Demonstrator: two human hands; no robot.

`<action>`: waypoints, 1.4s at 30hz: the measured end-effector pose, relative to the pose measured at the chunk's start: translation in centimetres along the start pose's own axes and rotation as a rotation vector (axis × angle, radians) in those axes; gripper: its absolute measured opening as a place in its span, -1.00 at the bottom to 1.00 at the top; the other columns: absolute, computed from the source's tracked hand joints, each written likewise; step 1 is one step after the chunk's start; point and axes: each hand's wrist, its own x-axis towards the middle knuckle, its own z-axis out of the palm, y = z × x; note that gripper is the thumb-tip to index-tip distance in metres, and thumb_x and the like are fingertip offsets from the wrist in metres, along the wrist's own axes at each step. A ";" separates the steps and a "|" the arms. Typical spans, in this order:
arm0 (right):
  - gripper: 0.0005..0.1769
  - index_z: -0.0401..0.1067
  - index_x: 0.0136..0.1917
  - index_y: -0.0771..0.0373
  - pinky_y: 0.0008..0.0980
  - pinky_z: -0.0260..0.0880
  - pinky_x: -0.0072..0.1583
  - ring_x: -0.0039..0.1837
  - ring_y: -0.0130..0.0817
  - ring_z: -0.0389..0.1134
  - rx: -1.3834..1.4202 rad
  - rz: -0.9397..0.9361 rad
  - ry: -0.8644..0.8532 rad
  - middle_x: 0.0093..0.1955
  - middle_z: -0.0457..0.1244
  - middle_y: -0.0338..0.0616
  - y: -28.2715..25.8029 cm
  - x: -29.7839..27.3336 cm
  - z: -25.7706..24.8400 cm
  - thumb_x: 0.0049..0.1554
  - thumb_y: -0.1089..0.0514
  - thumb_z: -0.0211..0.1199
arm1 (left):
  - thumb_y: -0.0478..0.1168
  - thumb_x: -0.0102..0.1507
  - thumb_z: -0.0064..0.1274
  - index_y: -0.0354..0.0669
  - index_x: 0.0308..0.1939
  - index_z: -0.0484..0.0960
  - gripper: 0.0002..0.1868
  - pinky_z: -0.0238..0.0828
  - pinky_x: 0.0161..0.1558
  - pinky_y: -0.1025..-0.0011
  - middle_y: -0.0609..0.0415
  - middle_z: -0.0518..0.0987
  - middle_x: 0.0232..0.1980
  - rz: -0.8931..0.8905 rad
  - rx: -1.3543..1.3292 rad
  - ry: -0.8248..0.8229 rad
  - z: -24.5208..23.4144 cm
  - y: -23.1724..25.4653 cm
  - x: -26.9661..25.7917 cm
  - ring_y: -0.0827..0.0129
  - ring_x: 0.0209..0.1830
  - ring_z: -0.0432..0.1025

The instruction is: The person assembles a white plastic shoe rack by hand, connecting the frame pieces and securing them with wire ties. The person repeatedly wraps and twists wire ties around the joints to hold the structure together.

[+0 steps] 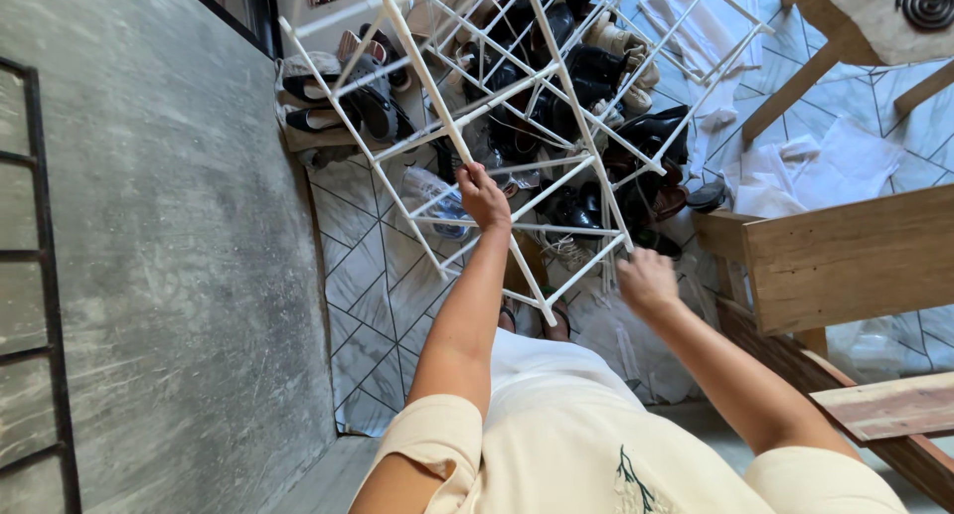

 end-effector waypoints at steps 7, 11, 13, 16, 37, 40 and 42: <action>-0.82 0.39 0.03 0.21 -0.04 0.42 0.17 0.12 0.01 0.38 0.541 -0.029 0.318 0.03 0.31 0.03 -6.3 2.5 -14.4 0.30 0.06 0.13 | -0.06 0.46 -0.17 -0.19 -0.09 0.50 -0.72 0.27 -0.45 0.45 0.13 0.48 -0.44 0.160 -0.029 -0.015 -1.1 2.2 -3.5 0.47 -0.54 0.36; -0.63 0.33 0.23 0.47 -0.06 0.42 0.12 0.11 0.19 0.36 0.685 -0.346 1.064 0.09 0.30 0.23 -7.7 9.4 -19.7 0.23 0.20 0.19 | -0.09 0.52 -0.20 -0.16 -0.09 0.45 -0.76 0.29 -0.40 0.54 0.27 0.39 -0.40 0.191 -0.235 -0.146 -2.3 3.1 -6.1 0.60 -0.49 0.25; -0.73 0.40 0.18 0.31 -0.14 0.47 0.01 -0.02 0.05 0.41 1.215 -0.114 0.470 -0.08 0.37 0.01 -8.5 12.9 -20.1 0.28 0.13 0.14 | -0.10 0.51 -0.19 -0.15 -0.12 0.46 -0.76 0.11 -0.49 0.57 0.31 0.29 -0.49 0.158 -0.261 -0.186 -3.1 3.4 -7.5 0.64 -0.56 0.16; -0.85 0.47 0.08 0.16 -0.11 0.47 -0.06 -0.08 0.05 0.44 1.052 -0.110 0.465 -0.14 0.40 -0.04 -9.6 13.1 -18.5 0.30 0.14 0.13 | -0.11 0.51 -0.19 -0.13 -0.16 0.44 -0.77 -0.03 -0.53 0.61 0.34 0.21 -0.52 0.115 -0.347 -0.226 -4.0 3.4 -8.1 0.69 -0.59 0.08; -0.38 0.44 -0.19 0.16 -0.26 0.26 -0.35 -0.39 -0.26 0.32 0.575 -0.157 0.648 -0.44 0.25 -0.23 -10.5 -2.2 -16.8 -0.07 -0.41 0.49 | -0.09 0.54 -0.25 -0.25 0.01 0.42 -0.72 0.28 0.02 0.25 -0.10 0.43 -0.06 0.480 0.155 -0.023 -10.2 3.1 -3.4 0.18 -0.06 0.33; -0.40 0.45 -0.20 0.16 -0.30 0.26 -0.34 -0.39 -0.32 0.31 0.634 -0.204 0.698 -0.44 0.25 -0.27 -10.3 -2.9 -16.8 -0.09 -0.38 0.51 | -0.18 0.44 -0.13 -0.17 0.02 0.57 -0.79 0.35 0.09 0.20 -0.08 0.53 -0.03 0.623 0.320 -0.152 -9.7 4.6 3.1 0.06 0.03 0.40; -0.45 0.48 -0.20 0.14 -0.33 0.27 -0.33 -0.38 -0.38 0.30 0.675 -0.256 0.693 -0.43 0.26 -0.30 -9.0 -2.7 -16.5 -0.07 -0.34 0.53 | -0.11 0.43 -0.09 -0.12 0.06 0.58 -0.76 0.38 0.21 0.20 -0.04 0.55 0.06 0.565 0.431 -0.312 -8.4 4.6 6.3 0.08 0.15 0.44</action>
